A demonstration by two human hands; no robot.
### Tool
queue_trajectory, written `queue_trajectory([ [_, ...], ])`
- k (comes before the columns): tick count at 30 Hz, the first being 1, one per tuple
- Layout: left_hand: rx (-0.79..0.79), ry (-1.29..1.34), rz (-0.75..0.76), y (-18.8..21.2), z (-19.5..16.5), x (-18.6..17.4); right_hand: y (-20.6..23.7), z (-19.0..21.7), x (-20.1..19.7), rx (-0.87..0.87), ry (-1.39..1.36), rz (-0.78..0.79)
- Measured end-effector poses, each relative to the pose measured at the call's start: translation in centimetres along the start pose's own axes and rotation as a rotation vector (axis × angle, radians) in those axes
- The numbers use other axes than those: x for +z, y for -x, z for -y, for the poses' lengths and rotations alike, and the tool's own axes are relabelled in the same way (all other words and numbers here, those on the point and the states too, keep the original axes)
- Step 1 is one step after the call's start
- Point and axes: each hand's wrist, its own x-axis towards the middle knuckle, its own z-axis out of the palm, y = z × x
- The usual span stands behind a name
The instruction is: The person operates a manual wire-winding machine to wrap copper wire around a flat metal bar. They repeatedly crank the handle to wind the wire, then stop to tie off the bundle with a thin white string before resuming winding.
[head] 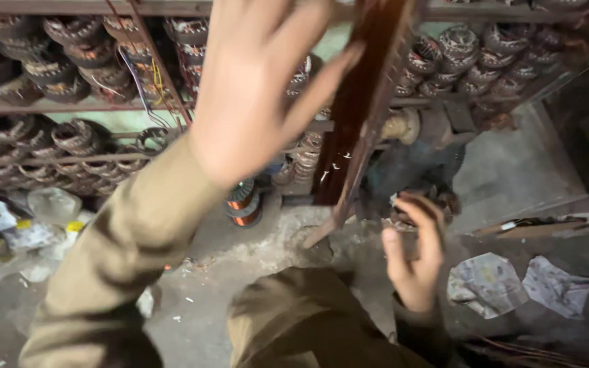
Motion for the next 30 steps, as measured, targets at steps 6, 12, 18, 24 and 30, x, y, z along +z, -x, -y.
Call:
queue_trajectory([
  [6, -0.188, -0.134, 0.46, 8.6, -8.4, -2.5, 1.3, -2.0, -2.1, -0.021, -0.444, 0.38],
  [12, -0.428, -0.17, 0.529, 9.6, -14.5, -0.8, -1.1, -1.5, -5.6, -0.161, -0.795, 0.613],
  [18, -0.416, -0.319, 0.371, 10.5, -16.1, -0.6, -2.4, 0.2, -4.7, -0.488, -0.638, 0.416],
  [24, -0.108, -0.144, 0.218, 10.5, -13.2, -0.9, -1.6, 2.7, -1.1, -0.433, -0.758, 0.021],
  [30, 0.045, 0.057, 0.34, 11.2, -9.8, 1.4, -1.1, 5.0, 2.6, -0.404, -0.638, -0.424],
])
